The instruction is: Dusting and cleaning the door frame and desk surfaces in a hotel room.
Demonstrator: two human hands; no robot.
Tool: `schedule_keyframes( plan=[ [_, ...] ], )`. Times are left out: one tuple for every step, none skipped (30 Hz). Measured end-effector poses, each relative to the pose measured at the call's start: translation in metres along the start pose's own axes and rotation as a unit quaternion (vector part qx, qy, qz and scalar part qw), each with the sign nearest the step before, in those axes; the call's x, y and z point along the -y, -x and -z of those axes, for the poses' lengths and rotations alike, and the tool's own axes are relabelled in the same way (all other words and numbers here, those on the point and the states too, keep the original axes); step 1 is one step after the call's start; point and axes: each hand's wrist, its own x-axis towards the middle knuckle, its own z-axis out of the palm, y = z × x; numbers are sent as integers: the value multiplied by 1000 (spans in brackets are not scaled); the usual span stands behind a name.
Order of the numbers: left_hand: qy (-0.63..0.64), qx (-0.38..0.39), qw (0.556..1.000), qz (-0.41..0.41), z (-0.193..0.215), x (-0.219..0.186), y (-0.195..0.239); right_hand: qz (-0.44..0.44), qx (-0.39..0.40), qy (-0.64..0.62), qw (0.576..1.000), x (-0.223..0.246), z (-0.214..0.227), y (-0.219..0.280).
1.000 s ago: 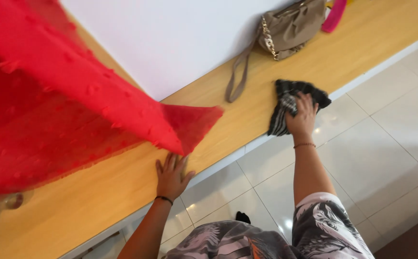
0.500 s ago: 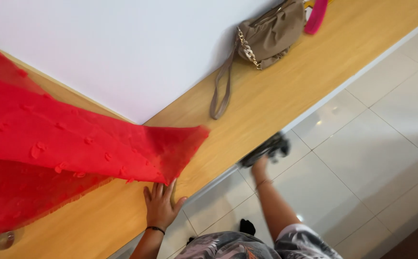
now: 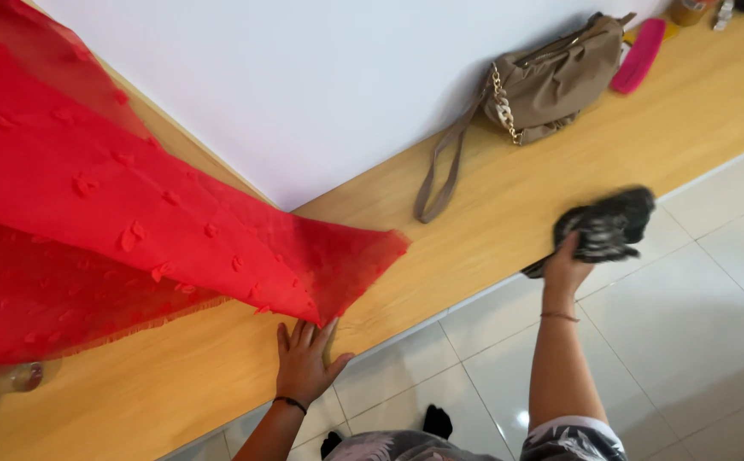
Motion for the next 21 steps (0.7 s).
schedule_keyframes(
  plan=[
    [3,0,1000,-2,1,0,3,154,47,196,967,22,2,23],
    [6,-4,1000,-5,2,-1,1,300,92,376,872,45,0,41],
    [7,-5,1000,-6,1,0,-1,300,91,376,872,74,-5,46],
    [5,-1,1000,-2,1,0,-2,272,162,469,825,103,-9,51],
    [3,2,1000,1,1,0,-3,238,229,554,764,132,-13,56],
    [5,5,1000,0,0,0,-1,236,230,557,762,142,-15,44],
    [7,8,1000,2,0,1,2,196,239,554,773,152,-16,32],
    [9,7,1000,3,-1,1,2,158,246,547,784,163,-21,18],
    [11,7,1000,2,0,1,4,159,245,549,783,149,-17,8],
    [17,2,1000,-2,1,1,3,182,225,540,790,136,-15,-3],
    [22,-3,1000,-5,2,1,3,206,205,530,797,123,-14,-14],
    [24,-6,1000,-7,0,2,2,208,203,530,796,123,-16,-4],
    [28,-5,1000,-9,-1,3,2,222,225,531,786,123,-18,6],
    [31,-5,999,-9,-3,5,4,236,248,531,775,123,-21,18],
    [33,-8,999,-9,-2,5,4,239,247,531,774,129,-22,44],
    [46,-7,999,-8,-1,6,5,251,279,535,757,136,-24,71],
    [59,-6,998,-8,0,7,7,263,310,538,738,142,-25,99],
    [60,-8,998,-8,2,8,5,265,309,538,738,145,-22,128],
    [82,-2,996,-15,4,10,4,280,331,515,739,147,-19,158],
    [104,8,994,-18,7,14,8,293,358,490,739,149,-16,193],
    [103,9,995,-14,1,21,5,293,362,489,738,154,-16,208]
  ],
)
